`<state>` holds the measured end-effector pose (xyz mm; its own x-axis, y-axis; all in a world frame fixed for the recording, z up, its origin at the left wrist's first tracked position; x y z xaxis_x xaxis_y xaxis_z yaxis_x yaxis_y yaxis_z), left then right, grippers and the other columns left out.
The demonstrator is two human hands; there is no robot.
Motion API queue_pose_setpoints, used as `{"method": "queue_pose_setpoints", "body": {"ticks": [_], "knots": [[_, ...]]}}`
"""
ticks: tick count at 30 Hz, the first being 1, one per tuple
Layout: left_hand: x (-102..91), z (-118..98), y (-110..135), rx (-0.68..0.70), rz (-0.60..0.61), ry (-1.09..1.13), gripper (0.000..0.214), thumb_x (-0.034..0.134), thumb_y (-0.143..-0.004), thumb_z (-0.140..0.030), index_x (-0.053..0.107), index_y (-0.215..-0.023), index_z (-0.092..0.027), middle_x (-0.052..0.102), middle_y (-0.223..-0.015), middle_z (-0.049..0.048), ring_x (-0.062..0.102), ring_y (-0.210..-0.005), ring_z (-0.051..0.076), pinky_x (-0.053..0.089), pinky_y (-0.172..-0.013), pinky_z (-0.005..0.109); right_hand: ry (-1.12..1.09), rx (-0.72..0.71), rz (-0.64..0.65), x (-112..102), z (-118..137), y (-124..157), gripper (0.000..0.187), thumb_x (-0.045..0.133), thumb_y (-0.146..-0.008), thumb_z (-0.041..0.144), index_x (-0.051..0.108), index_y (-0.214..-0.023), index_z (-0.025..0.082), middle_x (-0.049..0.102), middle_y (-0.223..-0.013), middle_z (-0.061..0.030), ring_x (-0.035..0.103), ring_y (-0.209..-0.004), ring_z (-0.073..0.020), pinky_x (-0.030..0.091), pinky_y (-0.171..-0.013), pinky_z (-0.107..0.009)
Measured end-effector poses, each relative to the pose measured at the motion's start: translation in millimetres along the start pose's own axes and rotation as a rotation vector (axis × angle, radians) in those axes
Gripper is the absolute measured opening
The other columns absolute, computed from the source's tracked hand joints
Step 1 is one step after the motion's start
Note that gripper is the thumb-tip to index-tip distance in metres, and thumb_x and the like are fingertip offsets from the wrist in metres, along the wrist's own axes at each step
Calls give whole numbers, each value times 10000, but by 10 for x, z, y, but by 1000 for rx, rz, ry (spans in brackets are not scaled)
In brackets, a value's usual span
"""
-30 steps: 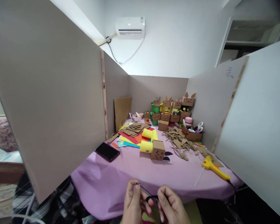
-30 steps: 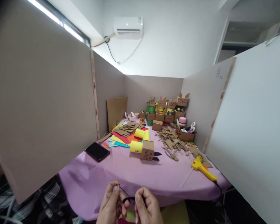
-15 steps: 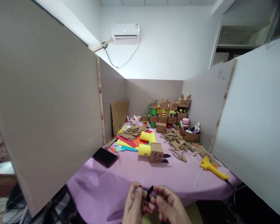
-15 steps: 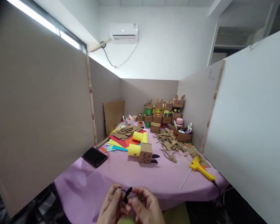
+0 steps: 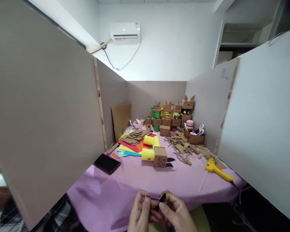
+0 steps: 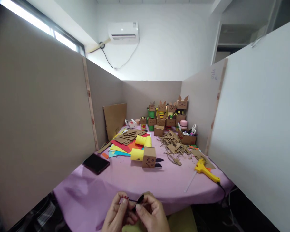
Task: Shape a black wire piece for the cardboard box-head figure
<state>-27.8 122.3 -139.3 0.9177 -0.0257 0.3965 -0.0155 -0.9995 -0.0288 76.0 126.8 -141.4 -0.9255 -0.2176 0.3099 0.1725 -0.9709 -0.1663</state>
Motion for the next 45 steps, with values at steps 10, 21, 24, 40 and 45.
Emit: {"method": "queue_pose_setpoints", "body": {"ticks": [10,21,24,40,45], "knots": [[31,-201,-12,94,42,-72,338,619,-738,-502,558,-785,-173,542,-424,-57,505,-397,90,399,-440,186,-189,127,90,146,-148,27,421,702,-673,521,439,-783,211,583,-536,74,410,-288,-10,222,-305,-121],[34,-357,-86,114,0,77,318,686,-704,-438,513,-734,-174,691,-660,1,533,-403,47,387,-404,143,-19,201,133,147,-247,41,557,671,-647,601,479,-937,165,551,-486,81,347,-286,-6,204,-319,-138],[4,-380,-94,127,-16,71,312,686,-702,-435,513,-731,-177,688,-656,0,534,-406,51,391,-408,152,7,209,137,149,-275,46,542,666,-640,615,501,-896,166,531,-468,87,331,-283,-9,202,-319,-143],[36,-299,-135,101,72,119,300,681,-721,-419,500,-746,-181,657,-586,-37,558,-399,55,405,-381,132,99,71,-11,-9,-175,16,405,686,-661,551,613,-689,154,361,-456,91,214,-424,-52,154,-425,-202],[85,-342,-99,100,95,120,308,685,-717,-427,502,-737,-180,663,-590,-34,556,-405,49,408,-388,128,145,37,-107,-77,-117,26,430,696,-621,576,635,-635,150,412,-459,64,230,-446,-64,163,-446,-216]]}}
Point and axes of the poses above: each hand's wrist, its own y-axis away from the middle knuckle, its own x-axis out of the palm, z = x × y, the point moved 10 cm from there along -y, towards the middle knuckle
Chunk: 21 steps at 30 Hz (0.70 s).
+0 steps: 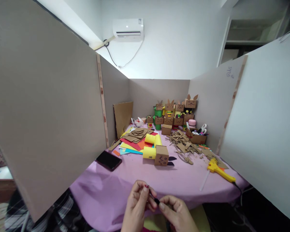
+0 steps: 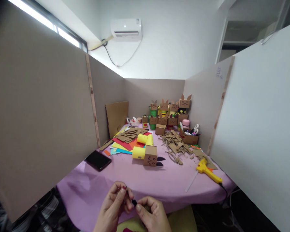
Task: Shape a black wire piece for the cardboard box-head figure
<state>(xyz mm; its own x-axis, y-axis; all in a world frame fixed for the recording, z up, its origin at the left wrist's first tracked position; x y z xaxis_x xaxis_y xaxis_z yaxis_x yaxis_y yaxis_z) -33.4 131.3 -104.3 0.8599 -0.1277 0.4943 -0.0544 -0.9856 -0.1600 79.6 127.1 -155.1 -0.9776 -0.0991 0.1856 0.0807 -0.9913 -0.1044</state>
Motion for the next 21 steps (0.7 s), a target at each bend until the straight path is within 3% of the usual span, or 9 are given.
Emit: {"method": "queue_pose_setpoints", "body": {"ticks": [3,7,9,12,17,21], "knots": [[14,-19,12,-2,0,-3,321,694,-704,-437,503,-732,-180,657,-585,-36,554,-407,52,403,-389,131,41,7,-10,-4,2,3,421,699,-622,565,667,-641,145,443,-451,52,249,-439,-68,179,-446,-220],[47,-36,62,-7,22,-22,313,679,-718,-443,510,-738,-180,657,-606,-26,547,-427,57,404,-414,146,-39,-16,-3,-15,33,1,357,727,-628,507,691,-660,153,616,-570,-11,428,-529,-110,316,-541,-236],[67,-34,97,-8,56,-56,287,655,-744,-433,517,-750,-181,655,-633,-15,552,-463,70,417,-450,166,-70,23,22,-1,5,-2,333,734,-640,480,693,-694,154,629,-575,-7,428,-516,-102,325,-539,-230],[127,-8,144,2,172,-184,234,586,-807,-408,551,-773,-179,622,-655,1,555,-548,94,432,-533,200,-111,69,21,-4,-42,-14,348,748,-626,480,670,-667,143,549,-493,35,339,-442,-64,251,-460,-206],[300,-139,239,282,387,-590,277,550,-813,-400,600,-674,-165,512,-755,38,492,-659,130,369,-540,205,-372,53,20,23,-75,-31,309,760,-636,441,632,-657,161,485,-482,78,278,-402,-34,221,-416,-180],[387,13,282,213,521,-776,318,519,-823,-425,587,-658,-161,544,-657,38,479,-611,134,351,-564,227,-422,60,32,30,-55,-21,288,753,-665,411,617,-641,158,470,-442,90,300,-359,-12,206,-375,-147]]}}
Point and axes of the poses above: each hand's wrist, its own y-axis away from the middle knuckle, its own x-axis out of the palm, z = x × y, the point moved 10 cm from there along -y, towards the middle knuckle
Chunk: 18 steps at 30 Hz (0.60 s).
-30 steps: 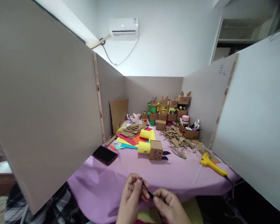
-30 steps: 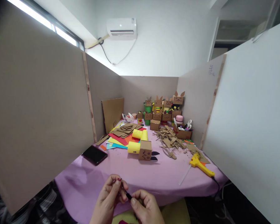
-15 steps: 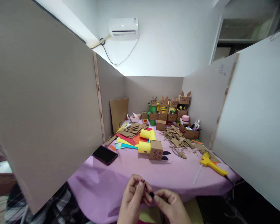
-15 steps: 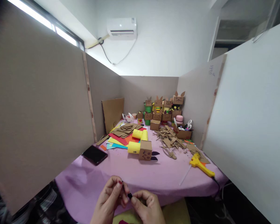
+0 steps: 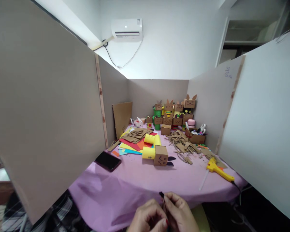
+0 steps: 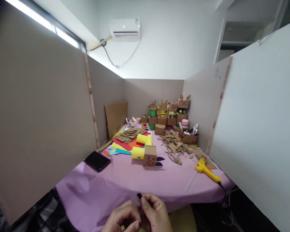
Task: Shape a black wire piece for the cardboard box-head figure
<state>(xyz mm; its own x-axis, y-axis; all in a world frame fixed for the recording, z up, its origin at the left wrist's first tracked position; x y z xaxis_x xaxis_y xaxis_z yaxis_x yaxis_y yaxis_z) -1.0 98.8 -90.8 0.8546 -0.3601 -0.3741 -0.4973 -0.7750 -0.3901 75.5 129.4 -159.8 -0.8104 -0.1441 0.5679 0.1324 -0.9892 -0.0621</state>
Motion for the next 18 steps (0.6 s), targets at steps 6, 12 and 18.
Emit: {"method": "queue_pose_setpoints", "body": {"ticks": [6,12,18], "knots": [[53,79,20,-21,49,-50,375,459,-829,-483,548,-658,-162,609,-689,93,494,-607,149,355,-561,238,0,43,16,36,24,4,352,751,-648,453,587,-597,146,478,-402,96,297,-262,19,173,-304,-121],[2,197,55,-94,34,-121,363,458,-822,-474,532,-645,-166,585,-678,79,503,-625,160,368,-582,244,-100,111,48,93,-37,24,336,760,-650,430,572,-622,153,566,-487,75,357,-241,20,185,-292,-123],[-57,248,81,-144,-16,37,383,514,-775,-545,542,-659,-181,594,-677,42,513,-640,156,395,-617,246,-93,127,33,130,-31,28,409,780,-595,473,514,-602,162,535,-430,93,278,-225,35,144,-281,-123]]}}
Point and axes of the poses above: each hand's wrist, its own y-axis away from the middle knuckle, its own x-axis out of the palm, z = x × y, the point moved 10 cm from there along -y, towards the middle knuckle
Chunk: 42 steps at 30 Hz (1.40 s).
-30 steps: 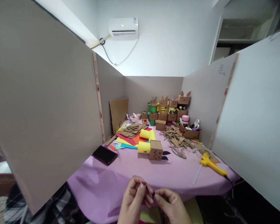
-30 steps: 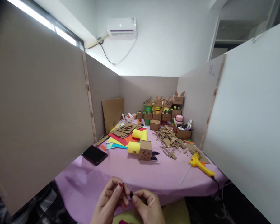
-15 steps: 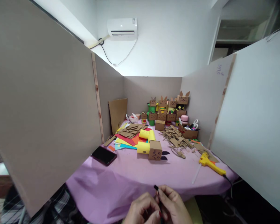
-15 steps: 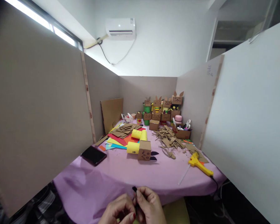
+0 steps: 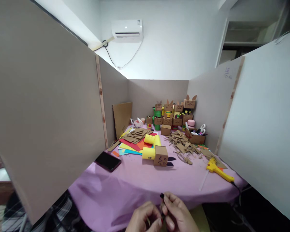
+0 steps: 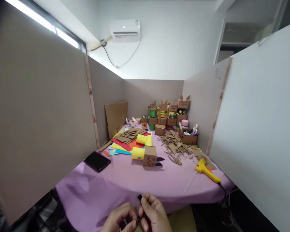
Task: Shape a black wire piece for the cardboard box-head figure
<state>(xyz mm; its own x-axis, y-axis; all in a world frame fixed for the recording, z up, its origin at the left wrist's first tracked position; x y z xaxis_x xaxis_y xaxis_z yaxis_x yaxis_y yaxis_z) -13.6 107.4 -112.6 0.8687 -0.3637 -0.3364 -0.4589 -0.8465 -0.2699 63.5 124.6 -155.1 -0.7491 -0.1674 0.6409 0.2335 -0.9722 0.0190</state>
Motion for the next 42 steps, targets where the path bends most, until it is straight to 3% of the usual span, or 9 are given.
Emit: {"method": "queue_pose_setpoints", "body": {"ticks": [7,12,20,24,32,38,42], "knots": [[-160,108,-67,-88,-165,186,448,593,-739,-518,620,-1008,-161,625,-817,58,541,-729,172,432,-671,267,218,17,21,7,-29,28,444,731,-609,550,517,-665,165,518,-415,97,265,-239,28,143,-271,-120],[-163,169,-88,-178,-210,262,399,649,-681,-525,710,-770,-141,630,-644,31,507,-608,142,403,-572,234,241,52,35,6,-69,30,473,729,-587,576,486,-652,174,488,-388,108,251,-238,23,150,-270,-120],[-178,134,-42,-209,-227,323,437,630,-678,-567,622,-686,-130,510,-554,-32,432,-546,105,347,-536,221,200,37,77,63,-39,46,470,727,-621,547,423,-788,229,484,-385,132,210,-244,15,136,-275,-107],[-126,108,-48,-174,-221,338,424,568,-729,-578,534,-709,-156,478,-566,-49,424,-513,94,348,-510,217,253,-21,112,110,8,63,463,720,-623,554,410,-738,230,493,-386,122,237,-247,8,161,-275,-112],[-107,79,-44,-140,-240,321,446,533,-739,-603,491,-701,-161,431,-566,-61,394,-473,74,332,-455,204,431,-93,23,131,133,142,493,776,-531,546,480,-698,189,504,-503,82,266,-326,9,185,-321,-135],[-96,120,-33,-162,-256,339,461,543,-718,-622,495,-693,-164,445,-530,-61,399,-457,73,328,-444,202,662,-115,11,30,124,126,443,603,-700,608,528,-710,172,525,-511,33,293,-345,-28,213,-337,-171],[-57,152,-40,-182,-242,412,471,555,-703,-631,492,-725,-164,461,-508,-70,394,-427,61,337,-432,191,721,-210,6,-43,200,100,352,590,-760,527,565,-712,179,463,-537,44,384,-417,-70,302,-415,-196]]}}
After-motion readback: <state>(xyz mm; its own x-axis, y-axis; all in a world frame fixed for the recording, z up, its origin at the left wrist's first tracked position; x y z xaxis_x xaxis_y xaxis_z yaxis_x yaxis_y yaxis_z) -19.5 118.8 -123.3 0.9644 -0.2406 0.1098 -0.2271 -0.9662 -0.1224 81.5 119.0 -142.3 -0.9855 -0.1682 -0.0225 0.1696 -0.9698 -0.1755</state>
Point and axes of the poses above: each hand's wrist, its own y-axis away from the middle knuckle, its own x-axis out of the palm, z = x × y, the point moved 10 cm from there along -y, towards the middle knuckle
